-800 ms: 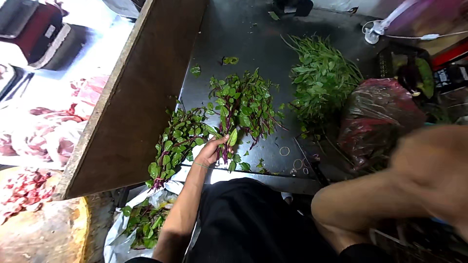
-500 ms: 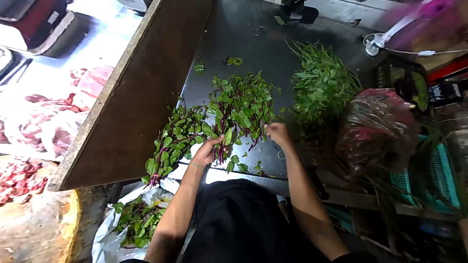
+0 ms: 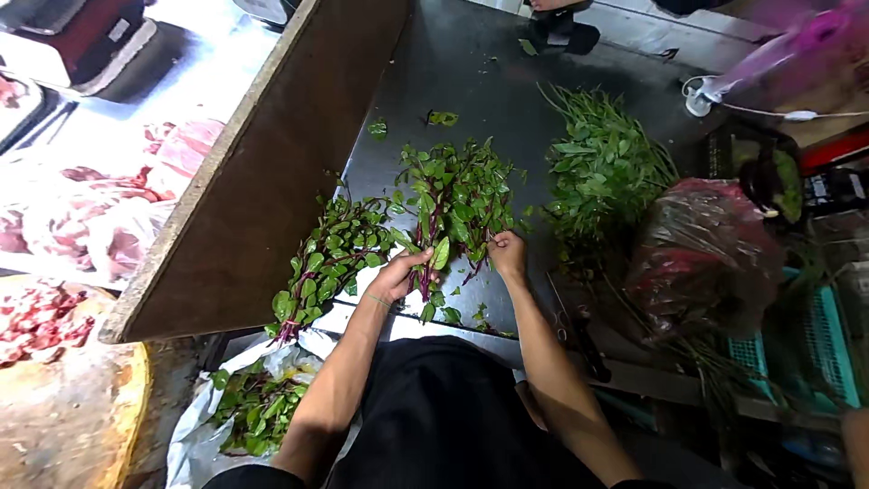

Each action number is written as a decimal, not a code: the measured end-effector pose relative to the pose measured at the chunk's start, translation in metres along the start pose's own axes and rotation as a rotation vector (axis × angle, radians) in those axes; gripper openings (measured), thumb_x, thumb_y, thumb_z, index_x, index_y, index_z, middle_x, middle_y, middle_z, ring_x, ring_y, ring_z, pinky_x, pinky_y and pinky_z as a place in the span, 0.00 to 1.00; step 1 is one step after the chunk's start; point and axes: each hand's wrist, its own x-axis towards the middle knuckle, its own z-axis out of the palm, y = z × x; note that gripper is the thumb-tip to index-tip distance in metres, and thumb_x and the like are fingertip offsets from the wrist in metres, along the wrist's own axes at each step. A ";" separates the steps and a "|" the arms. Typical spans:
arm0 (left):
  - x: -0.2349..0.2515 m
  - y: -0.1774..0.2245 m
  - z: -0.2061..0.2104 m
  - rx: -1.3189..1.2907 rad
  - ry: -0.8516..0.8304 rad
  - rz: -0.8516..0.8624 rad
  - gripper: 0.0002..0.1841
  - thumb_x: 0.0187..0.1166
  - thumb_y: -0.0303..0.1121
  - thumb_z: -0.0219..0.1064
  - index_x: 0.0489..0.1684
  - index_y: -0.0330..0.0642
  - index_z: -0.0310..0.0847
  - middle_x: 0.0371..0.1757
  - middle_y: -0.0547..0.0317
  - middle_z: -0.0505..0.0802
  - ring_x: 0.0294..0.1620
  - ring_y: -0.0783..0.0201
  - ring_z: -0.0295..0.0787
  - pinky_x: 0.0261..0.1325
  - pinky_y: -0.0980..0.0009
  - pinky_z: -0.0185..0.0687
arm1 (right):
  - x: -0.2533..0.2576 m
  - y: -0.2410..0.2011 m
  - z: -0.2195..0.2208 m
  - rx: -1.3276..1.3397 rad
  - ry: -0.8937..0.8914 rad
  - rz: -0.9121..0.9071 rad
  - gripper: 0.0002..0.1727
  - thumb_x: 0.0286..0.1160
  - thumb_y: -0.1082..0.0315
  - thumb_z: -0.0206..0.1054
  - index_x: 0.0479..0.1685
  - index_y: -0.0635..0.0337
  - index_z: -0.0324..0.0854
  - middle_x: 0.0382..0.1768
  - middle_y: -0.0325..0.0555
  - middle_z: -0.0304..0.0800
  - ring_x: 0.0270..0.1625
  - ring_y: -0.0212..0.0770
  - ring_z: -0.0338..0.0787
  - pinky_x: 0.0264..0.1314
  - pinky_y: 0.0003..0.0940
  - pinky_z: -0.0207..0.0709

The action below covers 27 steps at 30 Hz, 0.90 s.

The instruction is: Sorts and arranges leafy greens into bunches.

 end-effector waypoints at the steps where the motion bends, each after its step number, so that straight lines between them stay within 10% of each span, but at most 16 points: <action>1: -0.001 0.001 0.002 -0.010 -0.045 0.008 0.12 0.87 0.35 0.59 0.62 0.46 0.76 0.39 0.55 0.93 0.35 0.62 0.92 0.43 0.65 0.92 | 0.000 -0.002 -0.003 0.022 0.002 -0.018 0.14 0.70 0.69 0.75 0.50 0.67 0.85 0.40 0.56 0.89 0.43 0.50 0.89 0.52 0.51 0.84; 6: 0.019 -0.004 0.006 -0.125 -0.200 -0.005 0.11 0.81 0.41 0.64 0.55 0.52 0.81 0.36 0.56 0.94 0.32 0.64 0.92 0.40 0.65 0.91 | 0.010 0.004 0.001 -0.155 -0.070 -0.049 0.17 0.71 0.68 0.73 0.57 0.65 0.87 0.46 0.58 0.92 0.51 0.55 0.91 0.62 0.56 0.83; 15: 0.043 -0.031 -0.013 -0.222 0.018 -0.170 0.18 0.90 0.48 0.54 0.54 0.44 0.80 0.32 0.54 0.89 0.30 0.61 0.89 0.39 0.64 0.91 | 0.006 -0.012 -0.024 0.036 0.171 -0.015 0.15 0.70 0.65 0.76 0.51 0.62 0.89 0.38 0.52 0.92 0.42 0.49 0.91 0.50 0.54 0.84; 23: 0.042 -0.039 -0.007 -0.182 0.008 -0.177 0.17 0.89 0.46 0.57 0.57 0.42 0.80 0.38 0.52 0.92 0.34 0.61 0.92 0.41 0.66 0.92 | -0.051 -0.085 -0.082 0.510 0.162 -0.476 0.11 0.74 0.73 0.71 0.53 0.61 0.86 0.33 0.40 0.91 0.24 0.30 0.86 0.24 0.26 0.81; 27: 0.042 -0.044 -0.003 -0.146 -0.014 -0.128 0.16 0.89 0.44 0.58 0.63 0.43 0.77 0.41 0.52 0.92 0.36 0.60 0.92 0.45 0.63 0.92 | -0.077 -0.098 -0.064 0.378 0.107 -0.563 0.14 0.73 0.70 0.69 0.56 0.61 0.85 0.30 0.40 0.91 0.22 0.31 0.84 0.23 0.29 0.80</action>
